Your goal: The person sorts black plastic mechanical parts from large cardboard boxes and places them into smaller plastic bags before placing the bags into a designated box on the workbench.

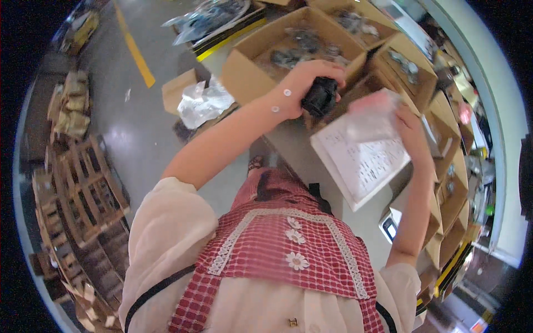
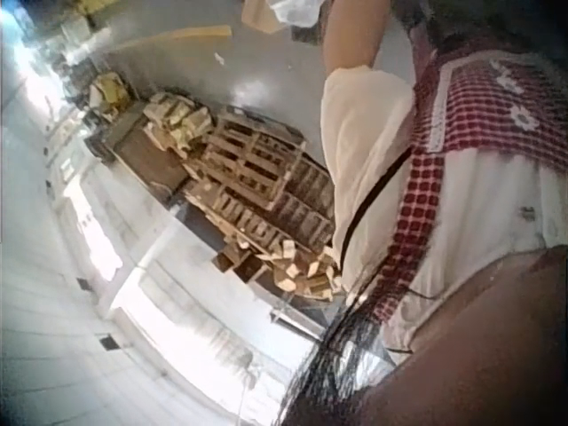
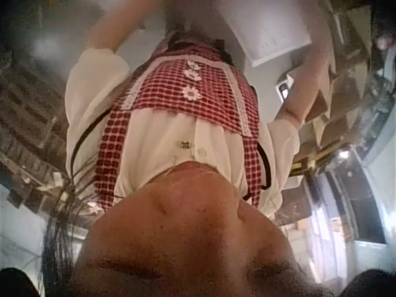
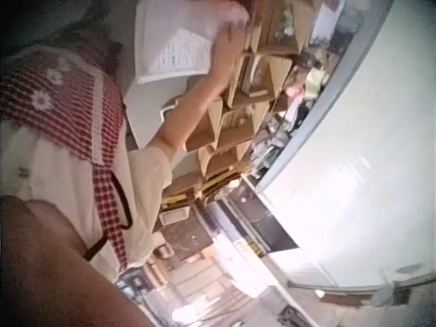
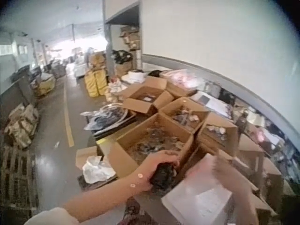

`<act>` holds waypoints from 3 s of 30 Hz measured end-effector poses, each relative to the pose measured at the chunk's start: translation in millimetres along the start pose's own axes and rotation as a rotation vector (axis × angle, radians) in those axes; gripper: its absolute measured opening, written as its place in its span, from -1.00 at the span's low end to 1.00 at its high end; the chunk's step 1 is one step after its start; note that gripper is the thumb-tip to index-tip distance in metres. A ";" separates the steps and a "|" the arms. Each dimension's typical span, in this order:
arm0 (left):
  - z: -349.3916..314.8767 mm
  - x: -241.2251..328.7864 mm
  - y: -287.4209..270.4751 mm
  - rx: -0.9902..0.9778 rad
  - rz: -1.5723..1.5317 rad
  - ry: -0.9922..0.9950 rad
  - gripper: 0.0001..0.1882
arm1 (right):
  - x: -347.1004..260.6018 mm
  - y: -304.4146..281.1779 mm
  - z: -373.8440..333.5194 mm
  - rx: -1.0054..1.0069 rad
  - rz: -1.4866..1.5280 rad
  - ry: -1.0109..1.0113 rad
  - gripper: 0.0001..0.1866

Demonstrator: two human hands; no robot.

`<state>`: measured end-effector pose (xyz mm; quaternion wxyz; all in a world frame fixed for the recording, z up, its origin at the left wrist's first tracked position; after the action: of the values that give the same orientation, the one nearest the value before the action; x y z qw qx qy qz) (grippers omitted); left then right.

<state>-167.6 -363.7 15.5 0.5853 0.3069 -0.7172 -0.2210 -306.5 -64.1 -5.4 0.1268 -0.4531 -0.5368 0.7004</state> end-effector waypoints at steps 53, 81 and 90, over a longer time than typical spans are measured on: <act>-102.8 -15.1 -75.3 0.371 0.047 0.315 -0.56 | -43.3 -28.6 -29.3 0.560 -0.076 -0.179 -0.94; 89.2 -128.9 99.7 -0.502 0.956 0.602 -0.80 | -10.2 34.1 -124.0 0.854 0.576 0.480 -0.74; 100.2 -117.0 125.7 -0.917 0.932 -0.304 -0.59 | 20.6 39.8 -96.9 0.532 0.793 0.728 -0.56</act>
<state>-273.3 -196.5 -3.7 0.5831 -0.3491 -0.6828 -0.2682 -231.0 -4.2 -51.5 0.1403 -0.7824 -0.0551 0.6043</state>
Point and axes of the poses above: each hand's wrist, its own z-axis towards the middle knuckle, its own y-axis out of the palm, x = y × z, the point moved 1 cm from there along z, towards the middle knuckle, and after that the axes turned 8 degrees about -z, right-handed, at the moved point
